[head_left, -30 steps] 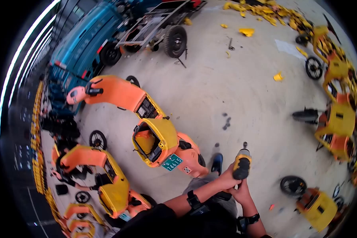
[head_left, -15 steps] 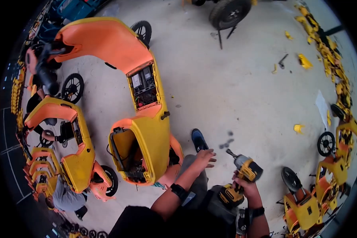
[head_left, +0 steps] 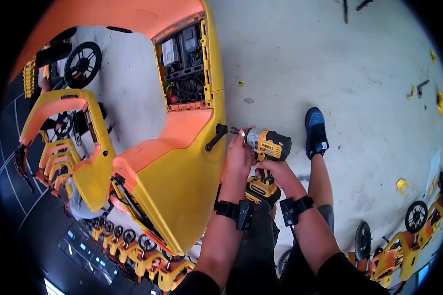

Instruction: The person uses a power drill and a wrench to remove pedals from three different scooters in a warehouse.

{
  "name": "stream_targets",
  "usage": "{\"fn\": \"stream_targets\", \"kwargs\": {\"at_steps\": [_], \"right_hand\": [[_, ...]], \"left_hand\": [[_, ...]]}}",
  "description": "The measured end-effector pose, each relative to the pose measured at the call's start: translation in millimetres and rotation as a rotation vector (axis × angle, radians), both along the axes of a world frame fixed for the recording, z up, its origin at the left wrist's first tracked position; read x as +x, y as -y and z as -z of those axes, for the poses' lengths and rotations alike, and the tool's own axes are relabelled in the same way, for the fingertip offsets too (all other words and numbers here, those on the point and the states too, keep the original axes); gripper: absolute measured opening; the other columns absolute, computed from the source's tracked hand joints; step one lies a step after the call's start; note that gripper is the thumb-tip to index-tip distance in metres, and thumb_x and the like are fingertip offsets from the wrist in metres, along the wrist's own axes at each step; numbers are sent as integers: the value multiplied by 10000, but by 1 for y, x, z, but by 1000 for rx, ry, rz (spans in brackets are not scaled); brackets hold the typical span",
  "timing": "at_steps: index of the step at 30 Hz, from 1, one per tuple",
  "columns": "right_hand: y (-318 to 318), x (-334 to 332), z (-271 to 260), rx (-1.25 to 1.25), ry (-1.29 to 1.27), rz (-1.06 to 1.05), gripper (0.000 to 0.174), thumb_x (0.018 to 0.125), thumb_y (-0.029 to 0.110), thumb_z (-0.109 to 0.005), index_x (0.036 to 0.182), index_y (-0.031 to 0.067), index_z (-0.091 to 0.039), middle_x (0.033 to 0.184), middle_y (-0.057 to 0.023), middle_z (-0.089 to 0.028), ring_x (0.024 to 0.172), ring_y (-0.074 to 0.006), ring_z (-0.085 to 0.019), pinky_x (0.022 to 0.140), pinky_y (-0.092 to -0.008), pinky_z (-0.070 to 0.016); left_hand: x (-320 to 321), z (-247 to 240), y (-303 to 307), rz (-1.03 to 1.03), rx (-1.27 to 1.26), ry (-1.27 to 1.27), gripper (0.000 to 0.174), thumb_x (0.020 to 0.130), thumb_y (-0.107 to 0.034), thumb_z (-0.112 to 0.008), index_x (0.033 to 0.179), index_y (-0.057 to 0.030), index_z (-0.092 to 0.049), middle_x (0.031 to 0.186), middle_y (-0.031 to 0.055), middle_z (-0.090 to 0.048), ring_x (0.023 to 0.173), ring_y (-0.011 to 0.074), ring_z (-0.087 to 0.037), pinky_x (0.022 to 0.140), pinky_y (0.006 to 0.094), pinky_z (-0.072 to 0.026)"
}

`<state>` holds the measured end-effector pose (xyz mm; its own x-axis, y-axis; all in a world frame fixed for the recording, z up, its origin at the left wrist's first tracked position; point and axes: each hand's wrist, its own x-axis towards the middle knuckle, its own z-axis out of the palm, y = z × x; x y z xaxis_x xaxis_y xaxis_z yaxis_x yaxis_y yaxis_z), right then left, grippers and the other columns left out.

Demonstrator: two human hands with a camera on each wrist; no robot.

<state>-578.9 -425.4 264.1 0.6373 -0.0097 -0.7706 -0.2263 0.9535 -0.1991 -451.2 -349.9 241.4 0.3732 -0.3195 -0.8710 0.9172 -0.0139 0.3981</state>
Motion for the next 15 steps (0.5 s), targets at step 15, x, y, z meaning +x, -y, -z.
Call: {"fn": "stream_targets", "kwargs": {"at_steps": [15], "right_hand": [[28, 17, 38, 153, -38, -160, 195, 801, 70, -602, 976, -14, -619, 787, -64, -635, 676, -158, -612, 647, -278, -494]], "left_hand": [[1, 20, 8, -187, 196, 119, 323, 1022, -227, -424, 1190, 16, -553, 1018, 103, -655, 828, 167, -641, 675, 291, -515]]}}
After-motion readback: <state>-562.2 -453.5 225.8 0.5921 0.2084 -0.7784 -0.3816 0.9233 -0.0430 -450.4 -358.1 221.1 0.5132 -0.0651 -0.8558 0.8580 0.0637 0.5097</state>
